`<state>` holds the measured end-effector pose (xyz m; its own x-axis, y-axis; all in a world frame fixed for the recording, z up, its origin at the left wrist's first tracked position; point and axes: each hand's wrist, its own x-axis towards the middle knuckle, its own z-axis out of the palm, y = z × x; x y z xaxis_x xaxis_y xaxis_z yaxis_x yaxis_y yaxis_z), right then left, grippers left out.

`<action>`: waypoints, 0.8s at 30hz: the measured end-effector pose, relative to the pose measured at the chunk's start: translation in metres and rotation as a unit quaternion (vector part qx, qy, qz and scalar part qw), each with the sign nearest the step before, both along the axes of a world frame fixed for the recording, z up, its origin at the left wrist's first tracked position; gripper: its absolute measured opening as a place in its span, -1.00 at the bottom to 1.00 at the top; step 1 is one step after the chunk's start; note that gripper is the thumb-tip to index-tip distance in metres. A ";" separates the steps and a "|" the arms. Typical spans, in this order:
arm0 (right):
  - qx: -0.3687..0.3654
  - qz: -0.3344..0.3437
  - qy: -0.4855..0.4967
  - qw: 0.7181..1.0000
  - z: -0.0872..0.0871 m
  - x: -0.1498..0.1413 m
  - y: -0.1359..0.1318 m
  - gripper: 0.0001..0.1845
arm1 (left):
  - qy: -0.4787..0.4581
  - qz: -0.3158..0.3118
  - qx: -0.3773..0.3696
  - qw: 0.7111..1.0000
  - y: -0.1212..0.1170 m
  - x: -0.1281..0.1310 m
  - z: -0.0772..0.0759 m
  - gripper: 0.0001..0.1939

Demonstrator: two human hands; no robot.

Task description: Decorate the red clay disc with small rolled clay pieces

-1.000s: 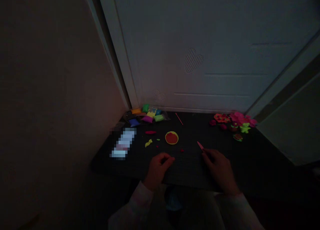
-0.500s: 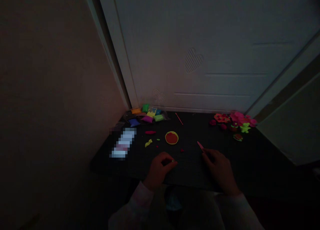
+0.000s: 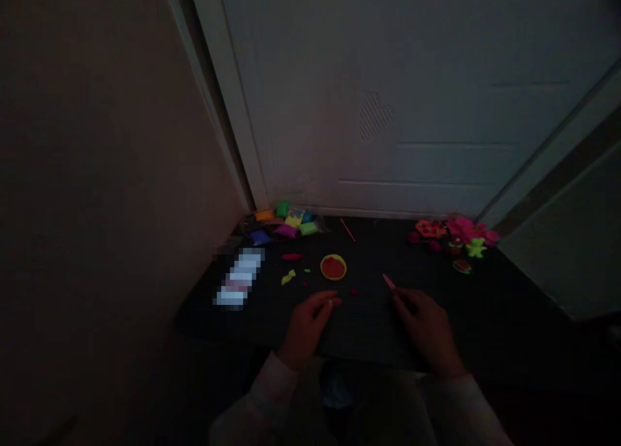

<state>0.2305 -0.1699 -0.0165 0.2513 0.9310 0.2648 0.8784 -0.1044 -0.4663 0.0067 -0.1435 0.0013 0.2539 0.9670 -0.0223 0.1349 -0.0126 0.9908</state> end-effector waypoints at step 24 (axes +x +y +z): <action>0.036 0.008 0.108 0.993 0.013 -0.026 -0.011 -0.59 | 0.070 -0.011 0.071 0.995 -0.001 0.002 -0.003 -0.90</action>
